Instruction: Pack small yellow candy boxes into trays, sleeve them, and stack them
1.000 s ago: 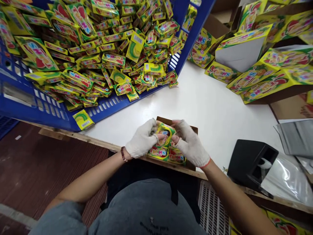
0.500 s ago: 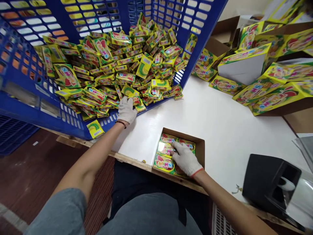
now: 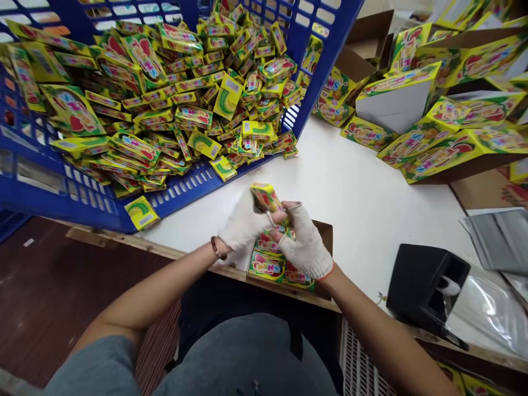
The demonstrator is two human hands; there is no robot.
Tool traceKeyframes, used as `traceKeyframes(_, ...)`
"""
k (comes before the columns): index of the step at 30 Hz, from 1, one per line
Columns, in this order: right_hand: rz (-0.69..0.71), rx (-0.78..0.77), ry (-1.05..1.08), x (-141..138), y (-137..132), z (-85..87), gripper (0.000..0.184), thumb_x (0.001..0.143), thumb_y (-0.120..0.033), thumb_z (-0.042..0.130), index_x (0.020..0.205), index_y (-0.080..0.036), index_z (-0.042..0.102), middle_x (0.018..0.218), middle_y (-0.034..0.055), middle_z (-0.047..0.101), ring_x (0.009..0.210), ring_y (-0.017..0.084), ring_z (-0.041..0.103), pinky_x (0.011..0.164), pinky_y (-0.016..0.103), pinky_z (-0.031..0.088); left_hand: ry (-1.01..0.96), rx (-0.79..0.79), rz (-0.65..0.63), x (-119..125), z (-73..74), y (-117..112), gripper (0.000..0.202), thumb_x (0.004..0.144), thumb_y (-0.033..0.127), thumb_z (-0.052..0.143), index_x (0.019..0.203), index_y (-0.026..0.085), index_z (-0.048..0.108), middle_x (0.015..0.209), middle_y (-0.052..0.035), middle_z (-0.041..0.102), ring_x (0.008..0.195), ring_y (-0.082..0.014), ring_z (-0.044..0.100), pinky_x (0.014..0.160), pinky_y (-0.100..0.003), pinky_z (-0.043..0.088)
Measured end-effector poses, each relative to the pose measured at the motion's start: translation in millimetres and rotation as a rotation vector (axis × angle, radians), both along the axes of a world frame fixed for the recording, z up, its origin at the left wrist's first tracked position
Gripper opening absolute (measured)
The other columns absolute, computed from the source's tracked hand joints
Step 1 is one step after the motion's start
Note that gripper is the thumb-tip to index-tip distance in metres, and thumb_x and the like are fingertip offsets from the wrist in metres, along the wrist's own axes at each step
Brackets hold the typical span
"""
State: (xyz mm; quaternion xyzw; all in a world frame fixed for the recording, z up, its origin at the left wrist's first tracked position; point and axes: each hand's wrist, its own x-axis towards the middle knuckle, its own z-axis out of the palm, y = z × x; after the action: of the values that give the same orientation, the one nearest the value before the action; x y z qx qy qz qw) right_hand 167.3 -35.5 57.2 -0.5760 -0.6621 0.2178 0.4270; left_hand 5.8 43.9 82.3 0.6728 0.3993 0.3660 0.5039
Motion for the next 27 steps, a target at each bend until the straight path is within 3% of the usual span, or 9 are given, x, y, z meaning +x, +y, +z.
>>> traceKeyframes(2,-0.05,0.057,0.018,3.4,3.2,-1.2,0.04,0.09,-0.03,0.051,0.129,-0.021,0.051,0.123,0.0107,0.061,0.117,0.024,0.059,0.106,0.045,0.047,-0.003,-0.007,-0.026,7.3,-3.9,-20.4,0.042,0.086,0.052,0.061,0.107,0.017,0.054,0.102,-0.0083,0.066,0.092,-0.0206,0.063,0.082,-0.036,0.052)
traceKeyframes(5,-0.076,-0.047,-0.01,18.3,3.5,-8.7,0.035,0.091,-0.025,0.044,0.124,-0.021,0.055,0.118,0.0096,0.064,0.113,0.024,0.06,0.103,0.043,0.048,0.137,0.133,0.112,0.3,-19.9,-12.2,0.039,0.095,0.045,0.046,0.12,0.016,0.053,0.11,-0.0102,0.064,0.095,-0.0214,0.062,0.087,-0.039,0.051)
traceKeyframes(10,-0.071,-0.384,-0.176,26.5,5.0,-25.9,0.028,0.086,-0.019,0.045,0.113,-0.019,0.054,0.096,0.0067,0.064,0.086,0.021,0.062,0.084,0.036,0.051,0.687,0.356,0.347,-29.1,-43.6,70.4,0.038,0.081,0.025,0.06,0.117,0.014,0.059,0.125,-0.0154,0.055,0.117,-0.0296,0.054,0.103,-0.041,0.044)
traceKeyframes(13,-0.046,-0.367,-0.307,17.1,11.7,-28.2,0.019,0.087,-0.016,0.043,0.099,-0.02,0.057,0.098,0.0073,0.061,0.093,0.021,0.059,0.087,0.032,0.048,0.999,0.326,0.312,-44.0,-49.0,118.9,0.048,0.076,0.037,0.069,0.117,0.016,0.06,0.134,-0.0178,0.049,0.124,-0.037,0.048,0.104,-0.045,0.042)
traceKeyframes(15,-0.025,-0.385,-0.449,10.4,15.5,-26.5,0.021,0.09,-0.017,0.042,0.1,-0.021,0.061,0.104,0.0087,0.061,0.097,0.021,0.057,0.085,0.03,0.046,1.104,0.297,0.249,-51.6,-52.7,138.8,0.059,0.071,0.046,0.072,0.121,0.018,0.059,0.138,-0.0185,0.045,0.121,-0.0392,0.05,0.099,-0.046,0.044)
traceKeyframes(18,-0.019,-0.474,-0.728,2.4,16.2,-25.3,0.029,0.093,-0.02,0.044,0.115,-0.021,0.063,0.119,0.013,0.058,0.101,0.025,0.055,0.079,0.032,0.046,1.08,0.32,0.204,-59.3,-57.3,149.2,0.056,0.069,0.044,0.074,0.117,0.019,0.059,0.136,-0.0175,0.048,0.114,-0.0376,0.055,0.095,-0.044,0.046)
traceKeyframes(21,0.024,-0.465,-0.868,0.4,11.8,-29.3,0.037,0.094,-0.017,0.043,0.126,-0.02,0.061,0.125,0.0154,0.056,0.108,0.028,0.052,0.083,0.034,0.045,0.927,0.333,0.211,-63.4,-54.7,144.4,0.031,0.077,0.035,0.067,0.103,0.019,0.062,0.116,-0.0141,0.06,0.108,-0.0333,0.059,0.094,-0.041,0.045)
traceKeyframes(24,0.121,-0.404,-0.783,7.6,7.1,-34.2,0.037,0.092,-0.01,0.042,0.119,-0.017,0.064,0.121,0.0139,0.059,0.108,0.027,0.053,0.089,0.035,0.046,0.782,0.334,0.314,-64.7,-42.6,131.8,0.019,0.088,0.034,0.055,0.096,0.018,0.06,0.1,-0.0118,0.064,0.102,-0.0298,0.061,0.088,-0.038,0.047)
traceKeyframes(27,0.115,-0.29,-0.468,17.1,5.0,-30.9,0.032,0.091,-0.011,0.043,0.113,-0.019,0.065,0.11,0.0096,0.063,0.104,0.022,0.057,0.092,0.034,0.048,0.599,0.302,0.397,-58.6,-26.8,105.7,0.025,0.096,0.039,0.044,0.099,0.018,0.056,0.088,-0.0087,0.065,0.084,-0.0221,0.065,0.073,-0.033,0.051)
